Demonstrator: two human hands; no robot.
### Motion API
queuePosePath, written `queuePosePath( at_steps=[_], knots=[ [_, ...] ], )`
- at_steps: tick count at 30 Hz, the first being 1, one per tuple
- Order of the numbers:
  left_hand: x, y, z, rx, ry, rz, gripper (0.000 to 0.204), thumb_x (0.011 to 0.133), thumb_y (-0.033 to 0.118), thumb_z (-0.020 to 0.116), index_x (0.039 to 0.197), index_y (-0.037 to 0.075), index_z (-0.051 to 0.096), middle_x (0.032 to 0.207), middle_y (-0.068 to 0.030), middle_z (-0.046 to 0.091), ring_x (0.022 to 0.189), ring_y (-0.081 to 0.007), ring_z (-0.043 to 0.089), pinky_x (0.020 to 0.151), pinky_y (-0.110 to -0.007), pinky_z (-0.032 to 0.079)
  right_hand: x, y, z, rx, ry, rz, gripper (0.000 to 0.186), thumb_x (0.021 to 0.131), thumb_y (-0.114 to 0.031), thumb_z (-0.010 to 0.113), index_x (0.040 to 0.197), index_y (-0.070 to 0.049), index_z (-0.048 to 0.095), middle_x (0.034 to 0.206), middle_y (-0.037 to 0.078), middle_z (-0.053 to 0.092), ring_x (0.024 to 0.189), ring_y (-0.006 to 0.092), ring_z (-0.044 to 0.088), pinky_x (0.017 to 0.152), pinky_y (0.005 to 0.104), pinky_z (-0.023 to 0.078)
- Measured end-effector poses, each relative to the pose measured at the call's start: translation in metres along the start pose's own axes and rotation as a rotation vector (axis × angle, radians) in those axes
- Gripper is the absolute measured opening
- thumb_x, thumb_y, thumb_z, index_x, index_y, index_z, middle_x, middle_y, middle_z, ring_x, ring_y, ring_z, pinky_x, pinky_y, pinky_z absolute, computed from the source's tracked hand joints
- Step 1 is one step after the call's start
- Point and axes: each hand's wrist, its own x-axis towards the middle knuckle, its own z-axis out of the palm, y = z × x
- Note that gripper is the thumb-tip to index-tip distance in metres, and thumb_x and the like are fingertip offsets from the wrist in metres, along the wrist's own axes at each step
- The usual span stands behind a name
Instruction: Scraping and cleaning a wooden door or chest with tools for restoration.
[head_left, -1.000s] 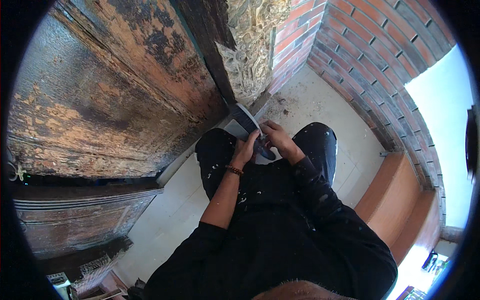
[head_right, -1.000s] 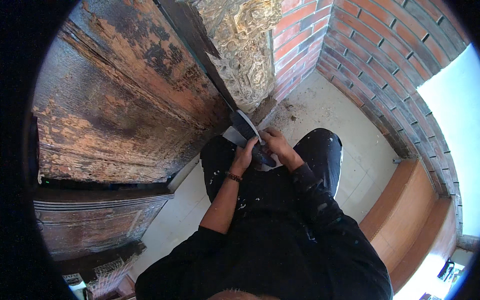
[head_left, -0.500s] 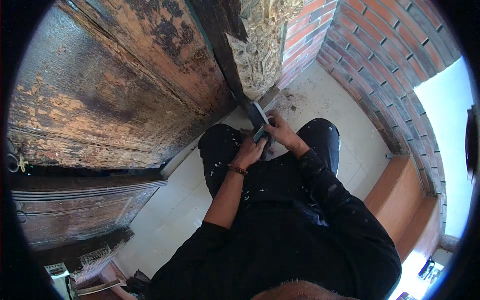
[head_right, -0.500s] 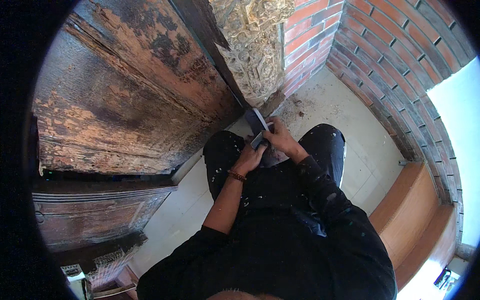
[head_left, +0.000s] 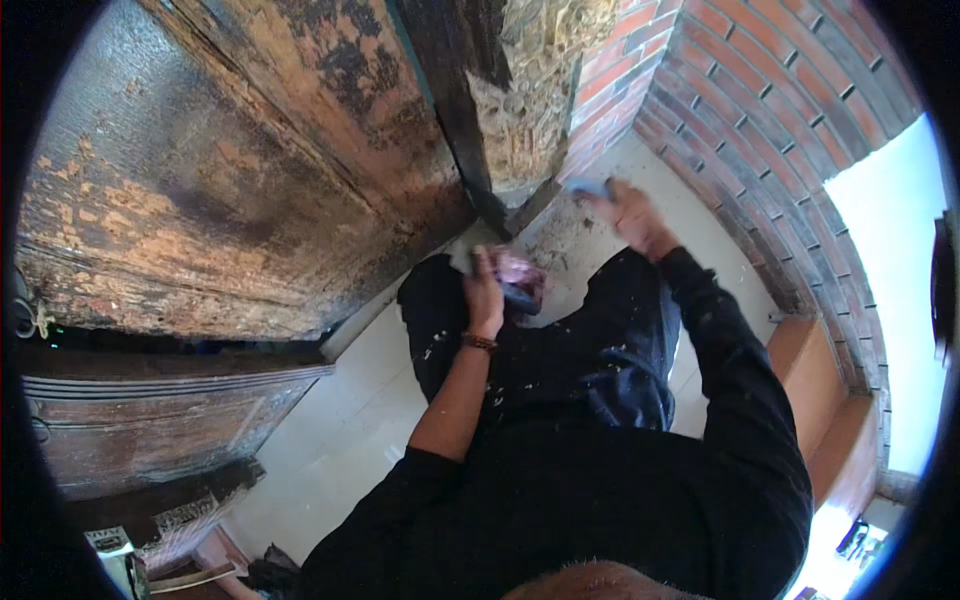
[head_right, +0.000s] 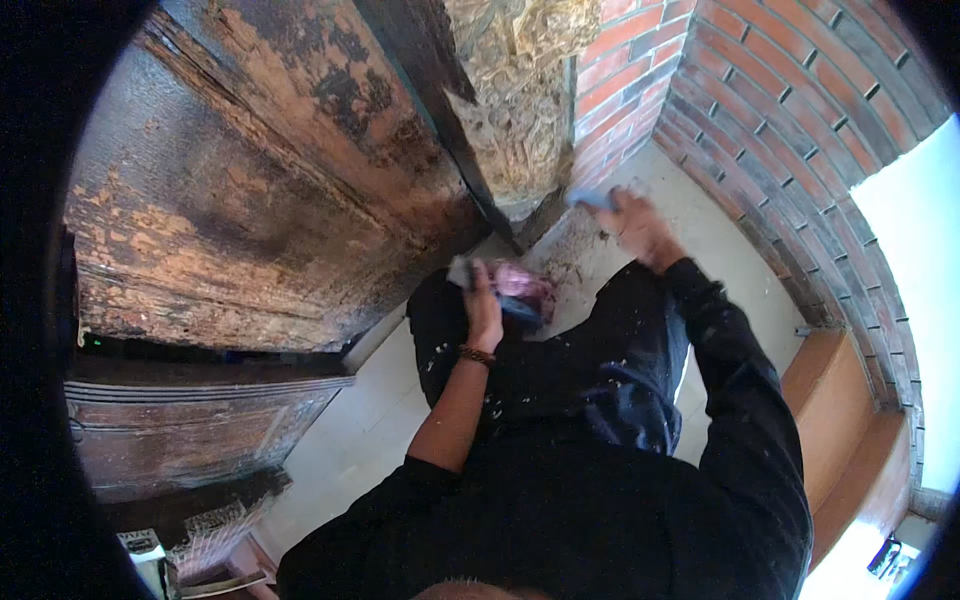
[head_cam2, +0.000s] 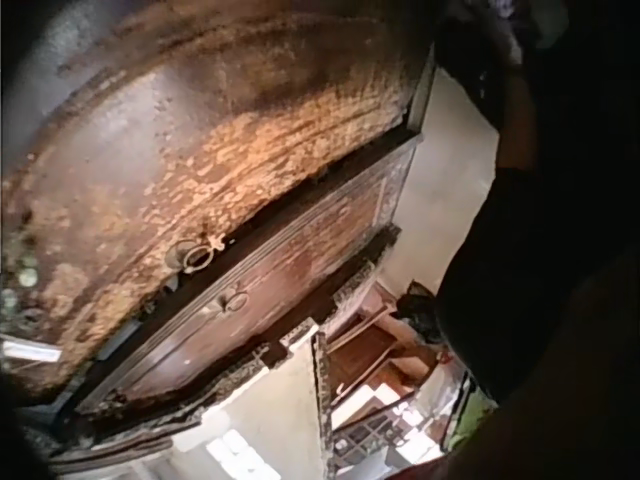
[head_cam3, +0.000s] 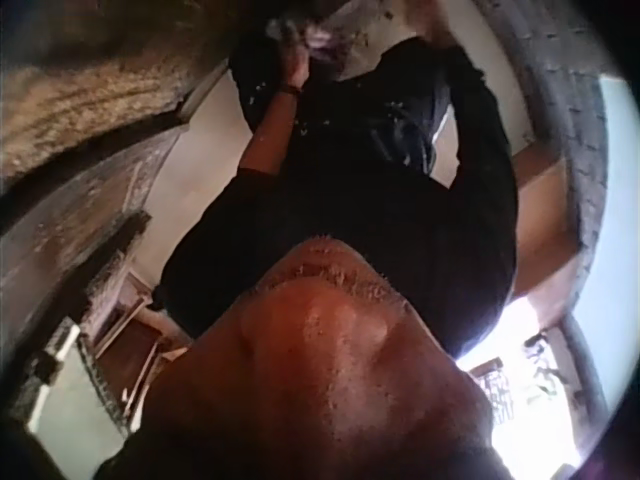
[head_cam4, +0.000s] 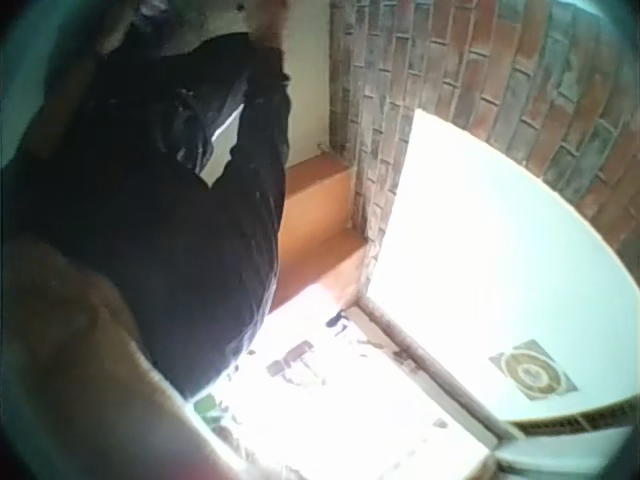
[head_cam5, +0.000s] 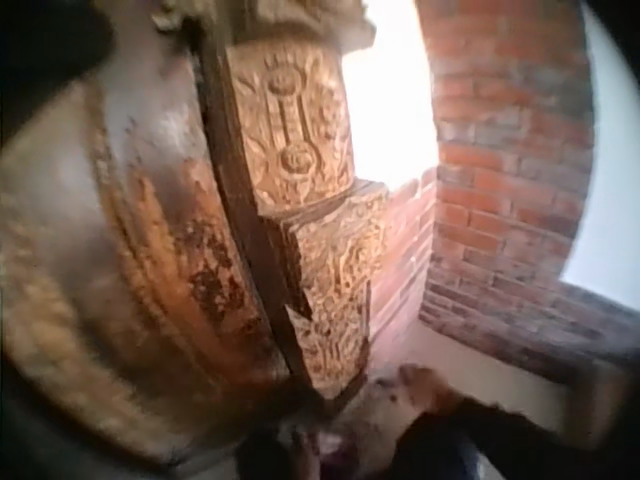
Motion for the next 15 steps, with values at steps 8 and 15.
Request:
queuePosePath(
  at_steps=[8, 15],
  knots=[
    [0.016, 0.169, -0.014, -0.299, 0.235, 0.737, 0.014, 0.101, 0.015, 0.056, 0.104, 0.001, 0.055, 0.087, -0.0073, 0.062, 0.080, -0.0130, 0.060, 0.072, -0.031, 0.051, 0.059, -0.049, 0.038, -0.423, 0.413, -0.517, 0.043, 0.091, -0.018, 0.055, 0.133, -0.028, 0.056, 0.102, 0.010, 0.052, 0.100, 0.0294, 0.057, 0.080, 0.0422, 0.048],
    [0.064, 0.342, -0.010, 0.197, 0.325, 1.746, 0.031, 0.092, 0.009, 0.061, 0.123, 0.003, 0.058, 0.111, -0.0142, 0.063, 0.094, -0.0253, 0.062, 0.083, -0.037, 0.050, -0.015, 0.008, 0.007, -0.207, 0.303, 0.235, 0.069, 0.088, -0.019, 0.061, 0.152, -0.029, 0.037, 0.104, 0.016, 0.055, 0.092, 0.0369, 0.060, 0.075, 0.0464, 0.053]
  ],
)
